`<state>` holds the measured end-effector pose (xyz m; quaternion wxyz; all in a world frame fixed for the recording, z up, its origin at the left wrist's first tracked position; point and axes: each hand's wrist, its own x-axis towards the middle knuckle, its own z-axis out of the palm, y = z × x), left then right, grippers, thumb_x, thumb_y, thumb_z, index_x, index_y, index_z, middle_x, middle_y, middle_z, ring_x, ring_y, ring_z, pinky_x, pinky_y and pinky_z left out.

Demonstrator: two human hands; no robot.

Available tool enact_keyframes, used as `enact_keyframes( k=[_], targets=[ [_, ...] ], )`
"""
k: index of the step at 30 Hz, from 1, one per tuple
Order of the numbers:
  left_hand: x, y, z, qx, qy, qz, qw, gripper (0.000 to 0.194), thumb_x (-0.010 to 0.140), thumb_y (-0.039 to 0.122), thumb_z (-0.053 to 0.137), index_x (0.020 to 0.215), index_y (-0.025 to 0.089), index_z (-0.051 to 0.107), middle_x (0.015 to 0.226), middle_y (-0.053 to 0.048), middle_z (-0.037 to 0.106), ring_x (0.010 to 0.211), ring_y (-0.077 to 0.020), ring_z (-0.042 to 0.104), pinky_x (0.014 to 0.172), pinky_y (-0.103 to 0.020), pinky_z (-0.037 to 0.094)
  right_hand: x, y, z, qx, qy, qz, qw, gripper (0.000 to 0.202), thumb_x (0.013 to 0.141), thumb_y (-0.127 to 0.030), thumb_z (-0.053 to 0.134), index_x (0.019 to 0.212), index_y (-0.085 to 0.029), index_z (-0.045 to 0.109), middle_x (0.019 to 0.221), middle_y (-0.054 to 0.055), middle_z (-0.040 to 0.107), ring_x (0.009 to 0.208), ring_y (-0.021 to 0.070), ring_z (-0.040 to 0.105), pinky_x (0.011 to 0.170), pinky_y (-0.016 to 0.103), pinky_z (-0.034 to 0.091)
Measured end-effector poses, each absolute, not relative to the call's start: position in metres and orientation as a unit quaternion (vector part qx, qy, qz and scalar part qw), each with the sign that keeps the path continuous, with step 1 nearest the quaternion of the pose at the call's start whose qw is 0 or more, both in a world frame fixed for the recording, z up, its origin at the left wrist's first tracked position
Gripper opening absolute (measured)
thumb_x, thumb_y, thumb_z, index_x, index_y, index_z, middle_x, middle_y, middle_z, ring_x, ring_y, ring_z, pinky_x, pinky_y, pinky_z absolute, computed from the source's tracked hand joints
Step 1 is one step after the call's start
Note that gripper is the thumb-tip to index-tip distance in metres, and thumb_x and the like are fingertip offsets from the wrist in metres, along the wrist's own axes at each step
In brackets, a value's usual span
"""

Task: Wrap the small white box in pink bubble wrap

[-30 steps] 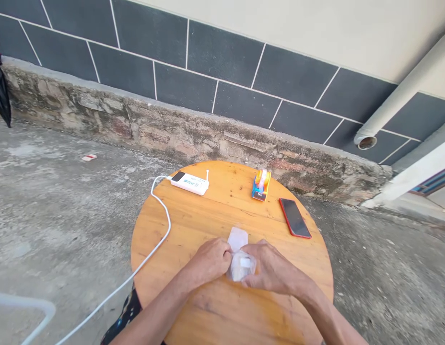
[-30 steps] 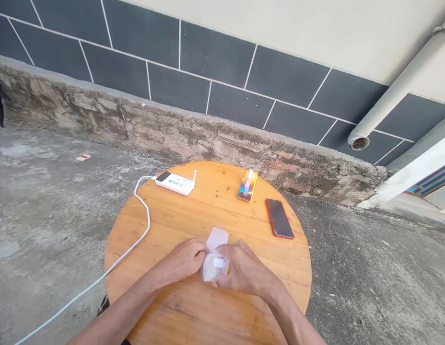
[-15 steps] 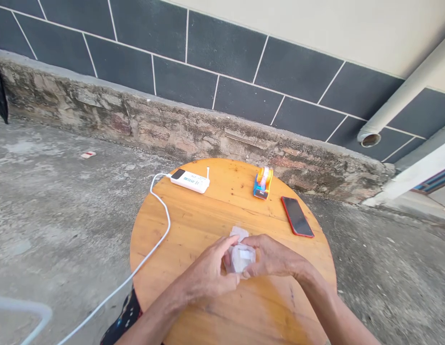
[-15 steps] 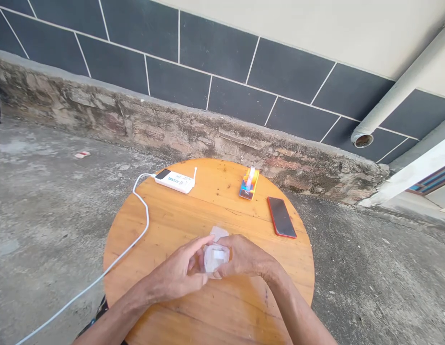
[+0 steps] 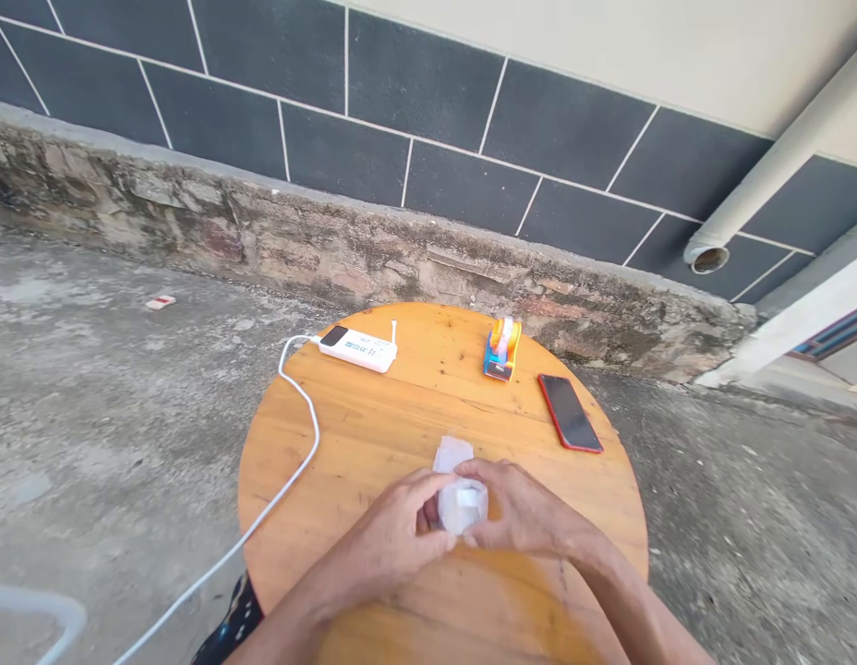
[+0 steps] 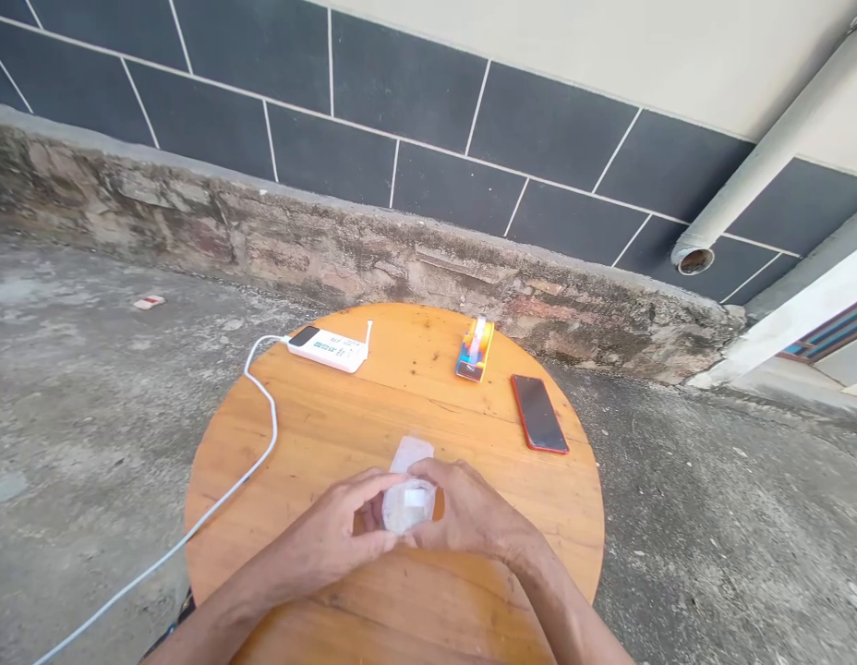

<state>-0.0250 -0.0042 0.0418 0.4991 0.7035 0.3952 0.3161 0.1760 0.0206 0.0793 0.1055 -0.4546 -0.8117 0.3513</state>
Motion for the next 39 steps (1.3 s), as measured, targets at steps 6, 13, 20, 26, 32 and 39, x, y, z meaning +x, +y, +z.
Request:
enact_keyframes(
  k=[6, 13, 20, 26, 32, 39],
  targets=[
    [-0.026, 0.021, 0.047, 0.663, 0.370, 0.291, 0.582, 0.036, 0.080, 0.028, 0.056, 0.113, 0.017, 0.061, 0.099, -0.003, 0.068, 0.089, -0.0193, 0.061, 0.075, -0.026, 0.046, 0.182, 0.035, 0.070, -0.445, -0.775, 0.426, 0.142, 0.031, 0.080, -0.036, 0.064, 0.106, -0.020, 0.064, 0.097, 0.001, 0.066, 0.088, 0.0179, 0.057, 0.076, 0.027, 0.043],
    [-0.026, 0.043, 0.042, 0.627, 0.374, 0.262, 0.631, 0.028, 0.084, 0.035, 0.051, 0.095, 0.013, 0.063, 0.081, -0.001, 0.065, 0.070, -0.0128, 0.056, 0.060, -0.021, 0.040, 0.183, 0.046, 0.059, -0.448, -0.804, 0.358, 0.157, 0.033, 0.089, -0.046, 0.052, 0.105, -0.021, 0.065, 0.097, 0.004, 0.062, 0.082, 0.0158, 0.056, 0.069, 0.026, 0.041],
    [-0.023, 0.032, 0.046, 0.651, 0.373, 0.271, 0.602, 0.031, 0.082, 0.030, 0.052, 0.107, 0.014, 0.061, 0.094, -0.004, 0.066, 0.083, -0.0168, 0.059, 0.069, -0.024, 0.045, 0.185, 0.032, 0.049, -0.469, -0.794, 0.324, 0.212, 0.035, 0.086, -0.044, 0.058, 0.110, -0.019, 0.058, 0.094, 0.004, 0.063, 0.080, 0.0161, 0.056, 0.071, 0.027, 0.043],
    [-0.020, -0.008, 0.035, 0.729, 0.405, 0.324, 0.446, 0.043, 0.070, 0.009, 0.055, 0.110, 0.024, 0.059, 0.100, 0.000, 0.064, 0.082, -0.0149, 0.058, 0.073, -0.023, 0.046, 0.192, 0.013, 0.056, -0.465, -0.789, 0.307, 0.260, 0.027, 0.090, -0.041, 0.052, 0.104, -0.020, 0.061, 0.098, 0.005, 0.063, 0.092, 0.0187, 0.057, 0.083, 0.031, 0.044],
    [-0.023, -0.025, 0.015, 0.786, 0.375, 0.356, 0.338, 0.055, 0.071, 0.004, 0.052, 0.121, 0.027, 0.050, 0.120, -0.002, 0.059, 0.110, -0.0180, 0.053, 0.097, -0.028, 0.042, 0.185, 0.033, 0.055, -0.491, -0.799, 0.221, 0.269, 0.025, 0.088, -0.027, 0.052, 0.112, -0.022, 0.059, 0.111, 0.008, 0.062, 0.103, 0.0220, 0.056, 0.090, 0.039, 0.043],
    [-0.024, -0.029, 0.009, 0.803, 0.356, 0.365, 0.309, 0.059, 0.072, 0.002, 0.050, 0.124, 0.028, 0.046, 0.122, -0.002, 0.057, 0.114, -0.0173, 0.052, 0.100, -0.027, 0.041, 0.165, 0.053, 0.050, -0.489, -0.825, 0.209, 0.190, 0.038, 0.081, -0.011, 0.054, 0.117, -0.019, 0.057, 0.109, 0.007, 0.065, 0.104, 0.0223, 0.056, 0.092, 0.042, 0.040]
  ],
)
